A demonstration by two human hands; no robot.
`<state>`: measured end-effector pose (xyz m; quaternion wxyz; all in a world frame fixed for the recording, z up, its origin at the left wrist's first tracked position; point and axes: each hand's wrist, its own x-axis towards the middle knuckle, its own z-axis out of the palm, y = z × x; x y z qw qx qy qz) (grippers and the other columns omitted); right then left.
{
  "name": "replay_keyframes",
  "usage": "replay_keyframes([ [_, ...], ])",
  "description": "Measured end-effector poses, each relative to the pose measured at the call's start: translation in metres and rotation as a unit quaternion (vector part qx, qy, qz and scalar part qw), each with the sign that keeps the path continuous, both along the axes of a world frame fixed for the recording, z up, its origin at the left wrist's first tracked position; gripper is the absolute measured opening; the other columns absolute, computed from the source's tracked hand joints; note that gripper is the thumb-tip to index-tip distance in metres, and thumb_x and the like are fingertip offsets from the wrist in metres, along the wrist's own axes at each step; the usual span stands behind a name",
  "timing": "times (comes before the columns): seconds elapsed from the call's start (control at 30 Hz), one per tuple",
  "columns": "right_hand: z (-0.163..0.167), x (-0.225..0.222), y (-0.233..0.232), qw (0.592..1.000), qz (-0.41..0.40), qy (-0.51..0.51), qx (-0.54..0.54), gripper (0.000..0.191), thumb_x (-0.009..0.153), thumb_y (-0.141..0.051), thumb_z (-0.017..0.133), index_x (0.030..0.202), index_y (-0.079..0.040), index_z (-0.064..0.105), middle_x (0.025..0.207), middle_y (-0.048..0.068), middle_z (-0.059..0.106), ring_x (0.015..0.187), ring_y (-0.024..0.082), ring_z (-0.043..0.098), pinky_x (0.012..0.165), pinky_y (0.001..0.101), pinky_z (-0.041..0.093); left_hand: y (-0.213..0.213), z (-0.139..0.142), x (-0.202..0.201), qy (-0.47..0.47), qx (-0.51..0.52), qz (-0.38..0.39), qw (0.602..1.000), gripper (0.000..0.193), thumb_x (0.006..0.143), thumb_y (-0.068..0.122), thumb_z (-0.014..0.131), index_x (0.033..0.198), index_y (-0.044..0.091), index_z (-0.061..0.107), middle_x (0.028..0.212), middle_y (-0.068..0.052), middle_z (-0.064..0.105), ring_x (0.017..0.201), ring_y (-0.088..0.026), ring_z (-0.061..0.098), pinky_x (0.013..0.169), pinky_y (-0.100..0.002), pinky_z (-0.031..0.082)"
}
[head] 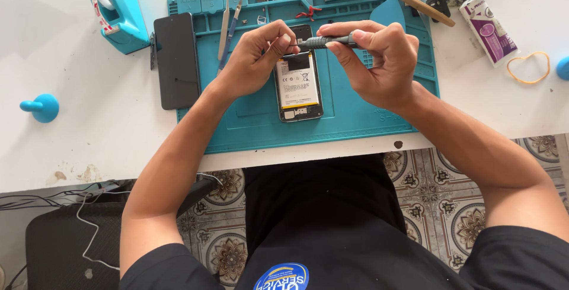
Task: The person uses a screwdriver to remove screws from the back of a disassembled smartphone. They then use a prying tool to separate the back cover and remove it. Finally, they place a camera module onto the back of the phone.
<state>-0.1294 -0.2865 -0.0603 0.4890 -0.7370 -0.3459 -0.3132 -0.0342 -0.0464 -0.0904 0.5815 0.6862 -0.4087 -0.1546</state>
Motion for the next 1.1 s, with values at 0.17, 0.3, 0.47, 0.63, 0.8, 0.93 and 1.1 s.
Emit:
replay_keyframes([
  [0.17, -0.003, 0.002, -0.002, 1.0, 0.025, 0.019, -0.001, 0.04, 0.105, 0.012, 0.068, 0.116, -0.002, 0.032, 0.123, 0.032, 0.067, 0.114, 0.033, 0.074, 0.089, 0.035, 0.064, -0.002, 0.003, -0.004, -0.013, 0.042, 0.016, 0.999, 0.021, 0.112, 0.023, 0.054, 0.101, 0.006, 0.061, 0.098, -0.001, 0.061, 0.089, -0.01, 0.056, 0.078, -0.029, 0.05],
  [0.3, -0.006, 0.002, -0.002, 0.998, 0.048, 0.035, -0.005, 0.051, 0.107, 0.013, 0.066, 0.133, -0.006, 0.027, 0.129, 0.03, 0.064, 0.114, 0.029, 0.074, 0.093, 0.0357, 0.063, -0.003, 0.009, -0.009, -0.088, 0.015, -0.015, 0.996, 0.019, 0.112, 0.019, 0.058, 0.101, 0.006, 0.065, 0.116, -0.005, 0.058, 0.108, -0.018, 0.055, 0.093, -0.035, 0.051],
  [0.47, -0.007, -0.003, -0.002, 0.994, 0.071, 0.082, 0.01, 0.061, 0.106, 0.012, 0.068, 0.142, -0.011, 0.025, 0.119, 0.021, 0.065, 0.107, 0.024, 0.074, 0.087, 0.0308, 0.066, -0.002, 0.014, -0.011, -0.103, 0.008, -0.057, 0.993, 0.016, 0.11, 0.017, 0.06, 0.101, 0.008, 0.069, 0.122, -0.006, 0.061, 0.118, -0.023, 0.054, 0.097, -0.039, 0.051],
  [0.63, -0.008, -0.003, 0.005, 0.977, 0.137, 0.161, -0.014, 0.057, 0.105, 0.01, 0.07, 0.145, -0.009, 0.034, 0.119, 0.018, 0.064, 0.114, 0.026, 0.073, 0.095, 0.0336, 0.067, 0.003, 0.01, -0.004, -0.054, 0.034, 0.034, 0.997, 0.015, 0.111, 0.017, 0.061, 0.102, 0.011, 0.073, 0.104, 0.0, 0.068, 0.101, -0.017, 0.061, 0.088, -0.035, 0.05],
  [0.8, -0.009, -0.006, 0.022, 0.975, 0.138, 0.158, -0.076, 0.053, 0.098, 0.006, 0.075, 0.139, -0.005, 0.042, 0.117, 0.016, 0.07, 0.112, 0.024, 0.074, 0.096, 0.0336, 0.066, 0.015, 0.008, 0.002, -0.242, 0.092, 0.118, 0.959, 0.007, 0.104, 0.016, 0.074, 0.105, 0.009, 0.076, 0.102, -0.004, 0.07, 0.1, -0.024, 0.056, 0.087, -0.038, 0.048],
  [0.93, -0.009, -0.004, 0.03, 0.978, 0.123, 0.135, -0.099, 0.054, 0.096, 0.005, 0.077, 0.136, -0.004, 0.043, 0.115, 0.016, 0.07, 0.108, 0.024, 0.076, 0.092, 0.0335, 0.062, 0.02, 0.009, 0.003, -0.274, 0.11, 0.112, 0.949, 0.011, 0.1, 0.017, 0.079, 0.106, 0.009, 0.075, 0.1, -0.004, 0.071, 0.099, -0.025, 0.056, 0.088, -0.039, 0.046],
  [1.1, -0.009, -0.003, 0.032, 0.975, 0.141, 0.141, -0.098, 0.052, 0.097, 0.005, 0.075, 0.136, -0.004, 0.042, 0.115, 0.015, 0.071, 0.11, 0.025, 0.076, 0.092, 0.0327, 0.062, 0.02, 0.01, 0.003, -0.268, 0.117, 0.107, 0.95, 0.01, 0.1, 0.016, 0.078, 0.107, 0.01, 0.075, 0.101, -0.003, 0.071, 0.1, -0.025, 0.055, 0.089, -0.04, 0.045],
])
